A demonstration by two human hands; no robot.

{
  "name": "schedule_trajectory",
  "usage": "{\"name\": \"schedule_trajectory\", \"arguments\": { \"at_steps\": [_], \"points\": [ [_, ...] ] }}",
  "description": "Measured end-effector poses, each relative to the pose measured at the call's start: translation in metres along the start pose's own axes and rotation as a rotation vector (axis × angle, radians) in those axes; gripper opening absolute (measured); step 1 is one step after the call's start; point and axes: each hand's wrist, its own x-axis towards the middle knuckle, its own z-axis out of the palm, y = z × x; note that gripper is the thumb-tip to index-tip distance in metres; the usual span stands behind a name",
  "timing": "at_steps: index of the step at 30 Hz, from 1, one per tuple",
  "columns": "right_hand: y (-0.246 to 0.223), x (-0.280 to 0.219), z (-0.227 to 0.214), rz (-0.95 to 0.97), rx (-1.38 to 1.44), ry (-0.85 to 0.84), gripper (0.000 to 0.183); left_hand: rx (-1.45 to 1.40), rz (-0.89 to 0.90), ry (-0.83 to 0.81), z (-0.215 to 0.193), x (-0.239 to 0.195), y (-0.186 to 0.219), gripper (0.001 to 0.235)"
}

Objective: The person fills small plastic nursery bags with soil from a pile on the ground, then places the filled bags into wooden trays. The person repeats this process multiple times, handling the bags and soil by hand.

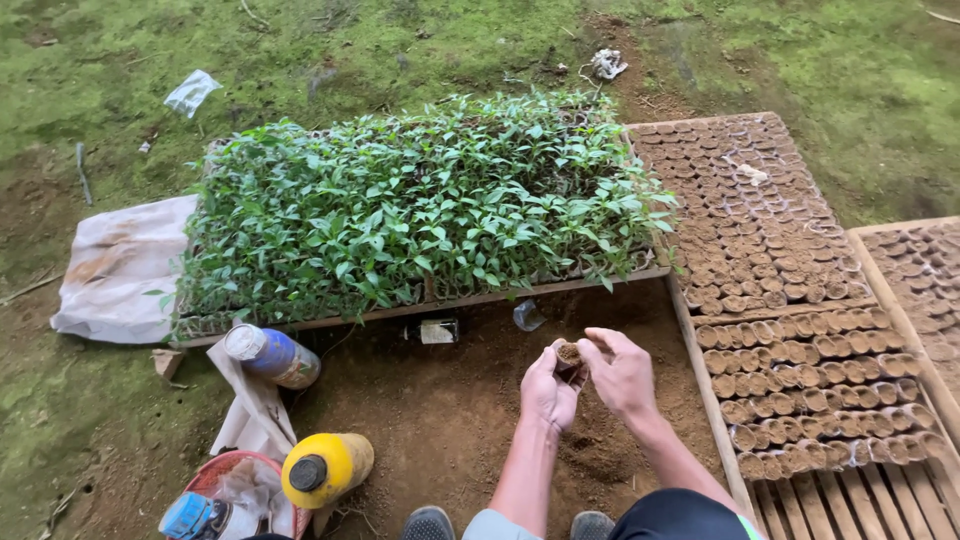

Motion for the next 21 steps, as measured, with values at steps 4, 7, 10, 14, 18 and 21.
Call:
{"name": "schedule_trajectory", "arguments": {
  "at_steps": [4, 7, 10, 14, 18, 21],
  "points": [
    [0.026, 0.005, 0.011, -0.01, -0.22, -0.077, 0.03, 0.111, 0.017, -0.02, -0.003, 0.008, -0.015, 0.026],
    [0.021, -0.001, 0.007, 0.034, -0.2, 0.003, 0.033, 0.081, -0.005, -0.02, 0.0, -0.004, -0.014, 0.027],
    [0.023, -0.009, -0.005, 0.108, -0.203, 0.147, 0.03, 0.115, -0.021, -0.056, 0.007, -0.007, -0.023, 0.03],
    [0.04, -0.023, -0.025, 0.294, -0.042, 0.182, 0.021, 0.228, -0.098, -0.112, 0.002, -0.003, -0.059, 0.029],
    [0.054, -0.037, -0.054, 0.386, 0.324, 0.235, 0.017, 0.261, -0.212, -0.175, -0.008, -0.006, -0.095, 0.031],
    [0.064, -0.051, -0.09, 0.406, 0.401, 0.293, 0.023, 0.347, -0.267, -0.134, 0.018, -0.04, -0.126, 0.031]
  ]
}}
